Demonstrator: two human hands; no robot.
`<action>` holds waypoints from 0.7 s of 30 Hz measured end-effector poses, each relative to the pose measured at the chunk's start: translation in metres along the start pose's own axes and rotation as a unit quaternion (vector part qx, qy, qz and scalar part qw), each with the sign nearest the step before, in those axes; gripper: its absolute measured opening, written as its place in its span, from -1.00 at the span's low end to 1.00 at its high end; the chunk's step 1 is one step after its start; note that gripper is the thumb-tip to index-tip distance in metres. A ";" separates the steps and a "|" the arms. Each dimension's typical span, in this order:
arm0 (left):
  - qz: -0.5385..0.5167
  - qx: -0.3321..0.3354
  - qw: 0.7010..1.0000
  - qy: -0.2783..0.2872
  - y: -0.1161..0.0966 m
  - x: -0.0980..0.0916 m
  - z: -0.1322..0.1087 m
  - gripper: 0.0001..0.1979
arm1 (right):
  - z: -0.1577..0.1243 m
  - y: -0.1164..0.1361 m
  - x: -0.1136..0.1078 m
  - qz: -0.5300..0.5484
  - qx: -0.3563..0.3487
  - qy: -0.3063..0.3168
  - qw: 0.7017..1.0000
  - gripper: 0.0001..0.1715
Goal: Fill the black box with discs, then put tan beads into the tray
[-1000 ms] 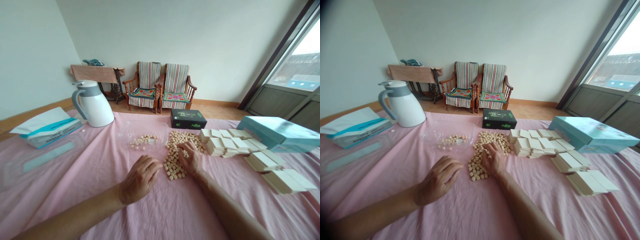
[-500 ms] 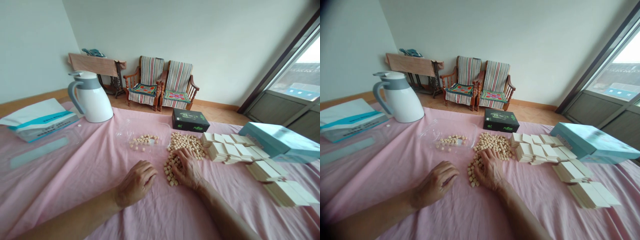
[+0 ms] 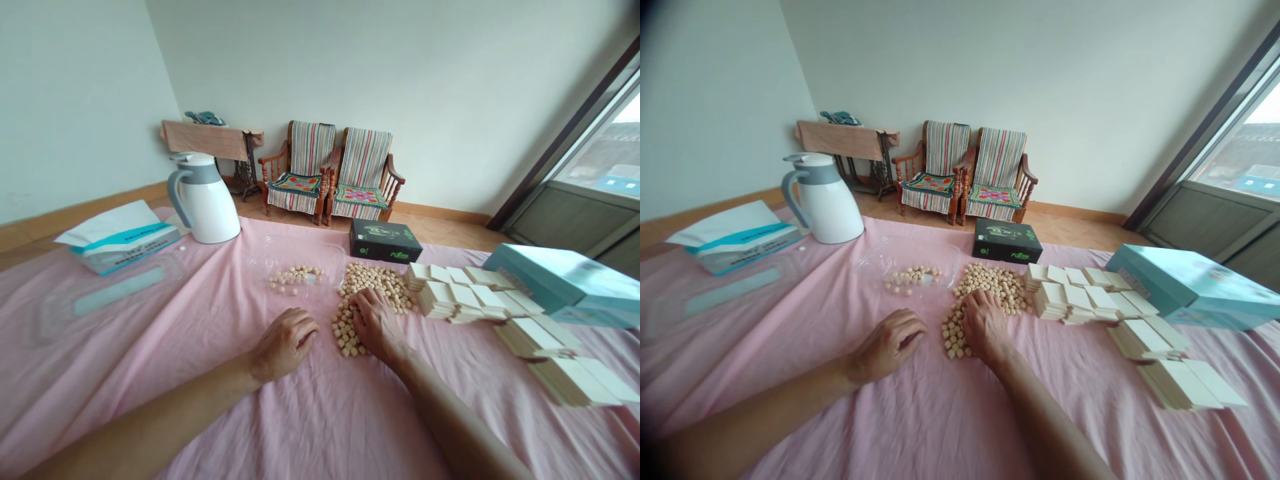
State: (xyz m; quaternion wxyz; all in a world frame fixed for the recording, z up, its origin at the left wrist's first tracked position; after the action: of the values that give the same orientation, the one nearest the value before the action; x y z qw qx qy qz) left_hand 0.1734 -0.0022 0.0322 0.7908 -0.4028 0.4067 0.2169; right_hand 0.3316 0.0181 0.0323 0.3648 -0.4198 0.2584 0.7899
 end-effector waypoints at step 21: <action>-0.010 -0.002 1.000 0.005 0.004 0.001 0.000 -0.87 | 0.051 -0.001 -0.042 0.147 0.035 -0.098 0.984 -0.87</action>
State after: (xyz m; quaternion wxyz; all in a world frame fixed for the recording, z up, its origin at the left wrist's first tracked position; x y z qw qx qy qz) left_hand 0.1711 0.0005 0.0298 0.7901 -0.4097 0.4061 0.2074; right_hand 0.3243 0.0401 0.0941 0.2826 -0.2848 0.3081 0.8626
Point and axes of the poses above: each hand's wrist, its own z-axis towards the middle knuckle, its own x-axis out of the palm, y = z × x, the point moved 8 cm from there along z, towards the middle knuckle, and after that the axes turned 15 degrees about -x, right-handed, at the moved point
